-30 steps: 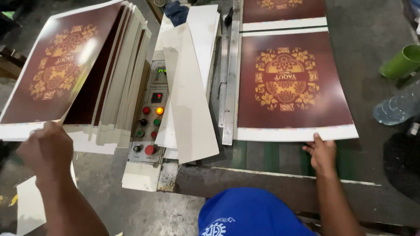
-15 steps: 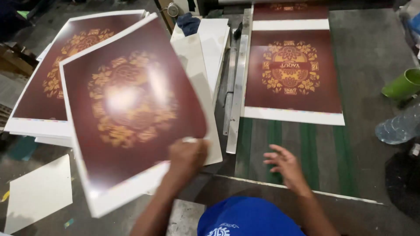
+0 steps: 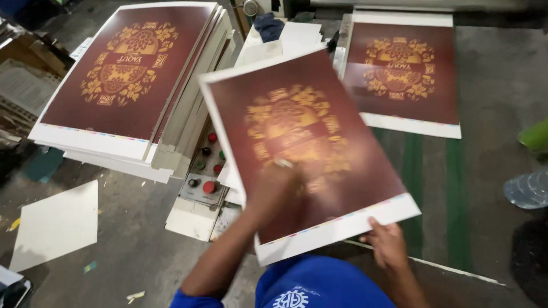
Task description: The person repeatedly picks up large printed sheets from a stack on the left and places them onto a stack on the right. The sheets feature a maroon background with a gold floral design. The person handles the sheets by hand, moving them quickly between the two piles in a repetitive sorting motion.
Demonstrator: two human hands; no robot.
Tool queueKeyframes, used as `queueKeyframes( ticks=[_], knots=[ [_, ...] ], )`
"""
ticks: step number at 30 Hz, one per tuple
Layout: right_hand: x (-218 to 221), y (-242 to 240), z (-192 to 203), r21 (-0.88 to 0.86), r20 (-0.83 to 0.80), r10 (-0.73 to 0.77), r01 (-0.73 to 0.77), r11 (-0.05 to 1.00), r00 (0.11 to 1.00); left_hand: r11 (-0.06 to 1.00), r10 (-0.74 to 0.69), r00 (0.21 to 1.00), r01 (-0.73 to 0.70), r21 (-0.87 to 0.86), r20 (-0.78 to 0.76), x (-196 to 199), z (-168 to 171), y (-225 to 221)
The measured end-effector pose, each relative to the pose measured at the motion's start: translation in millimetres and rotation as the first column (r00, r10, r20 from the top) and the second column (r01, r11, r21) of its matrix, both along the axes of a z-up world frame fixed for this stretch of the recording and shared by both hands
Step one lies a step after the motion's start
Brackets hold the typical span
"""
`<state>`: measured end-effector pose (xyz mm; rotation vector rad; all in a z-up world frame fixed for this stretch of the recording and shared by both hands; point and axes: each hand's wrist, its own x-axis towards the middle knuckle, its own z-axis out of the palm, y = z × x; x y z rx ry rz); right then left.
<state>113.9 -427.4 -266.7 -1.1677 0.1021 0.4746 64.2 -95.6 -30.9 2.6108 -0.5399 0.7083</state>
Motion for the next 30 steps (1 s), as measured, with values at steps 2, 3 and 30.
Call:
queueKeyframes(
  ticks=[2, 3, 30],
  knots=[
    [-4, -24, 6, 0.049, 0.057, -0.153, 0.151, 0.987, 0.987, 0.907, 0.393, 0.91, -0.407, 0.105, 0.133, 11, -47, 76],
    [-6, -39, 0, 0.048, 0.051, -0.145, 0.142, 0.989, 0.988, 0.904, 0.401, 0.907, -0.414, 0.107, 0.127, 2, -38, 109],
    [37, -97, -16, -0.258, 0.121, -0.485, 0.499, 0.827, 0.866, 0.259, 0.786, 0.49, -0.814, 0.519, 0.376, -102, 72, 265]
  ],
)
